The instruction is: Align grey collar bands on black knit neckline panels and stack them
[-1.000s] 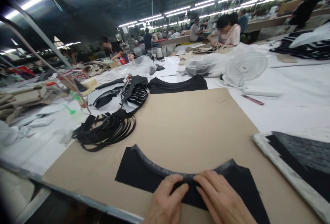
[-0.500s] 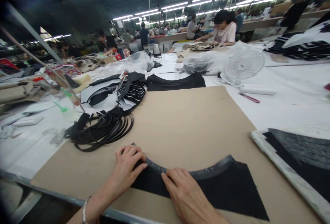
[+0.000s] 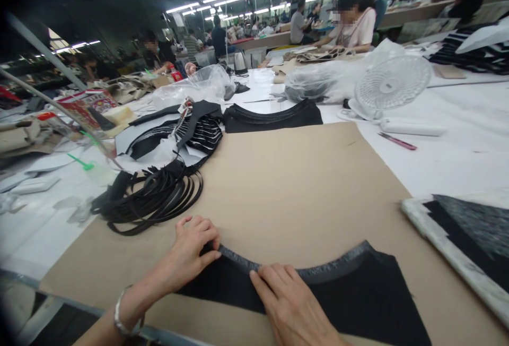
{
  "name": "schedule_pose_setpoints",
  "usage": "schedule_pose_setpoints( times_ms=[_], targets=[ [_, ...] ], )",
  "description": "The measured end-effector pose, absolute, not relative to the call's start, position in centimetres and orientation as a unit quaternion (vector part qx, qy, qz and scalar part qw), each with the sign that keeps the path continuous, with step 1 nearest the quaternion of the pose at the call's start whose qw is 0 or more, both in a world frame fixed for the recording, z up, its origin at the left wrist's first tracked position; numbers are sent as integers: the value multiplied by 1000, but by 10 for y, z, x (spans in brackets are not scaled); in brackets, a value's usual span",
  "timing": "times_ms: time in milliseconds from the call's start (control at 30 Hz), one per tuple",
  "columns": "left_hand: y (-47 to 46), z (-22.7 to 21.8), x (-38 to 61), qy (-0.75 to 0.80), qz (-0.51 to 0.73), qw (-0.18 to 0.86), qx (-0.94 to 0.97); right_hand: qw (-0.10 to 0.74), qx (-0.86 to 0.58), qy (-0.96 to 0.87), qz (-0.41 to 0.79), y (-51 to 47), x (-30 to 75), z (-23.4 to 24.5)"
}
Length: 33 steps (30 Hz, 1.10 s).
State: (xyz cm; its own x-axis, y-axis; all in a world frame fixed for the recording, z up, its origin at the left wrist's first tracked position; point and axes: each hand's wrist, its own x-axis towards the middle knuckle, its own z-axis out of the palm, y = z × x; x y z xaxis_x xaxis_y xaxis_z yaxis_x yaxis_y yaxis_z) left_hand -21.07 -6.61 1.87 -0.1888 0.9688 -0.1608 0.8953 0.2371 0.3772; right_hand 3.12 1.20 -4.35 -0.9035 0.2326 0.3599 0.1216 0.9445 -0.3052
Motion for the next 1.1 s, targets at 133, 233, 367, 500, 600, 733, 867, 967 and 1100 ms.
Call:
schedule_pose_setpoints(
  times_ms=[133, 233, 367, 500, 600, 733, 867, 967, 1100],
  targets=[
    [-62, 23, -211, 758, 72, 197, 617, 191, -101, -967, 136, 11, 30, -44],
    [-60, 22, -211, 761, 62, 197, 615, 194, -103, -967, 132, 11, 30, -45],
    [-58, 20, -212, 767, 68, 203, 605, 194, -101, -968, 121, 10, 31, -49],
    [-58, 15, -213, 775, 78, 205, 592, 183, -105, -971, 111, 9, 31, -51],
    [-58, 13, -213, 786, 87, 205, 577, 171, -106, -974, 103, 9, 29, -50],
    [-58, 17, -213, 797, 104, 206, 558, 179, -104, -974, 89, 9, 26, -45],
    [-61, 27, -216, 800, 116, 231, 542, 178, -100, -976, 72, 8, 27, -45],
    [-62, 32, -221, 801, 121, 262, 525, 185, -96, -976, 66, 8, 28, -48],
    [-62, 33, -226, 791, 150, 334, 490, 193, -100, -974, 62, 7, 27, -49]
  ],
)
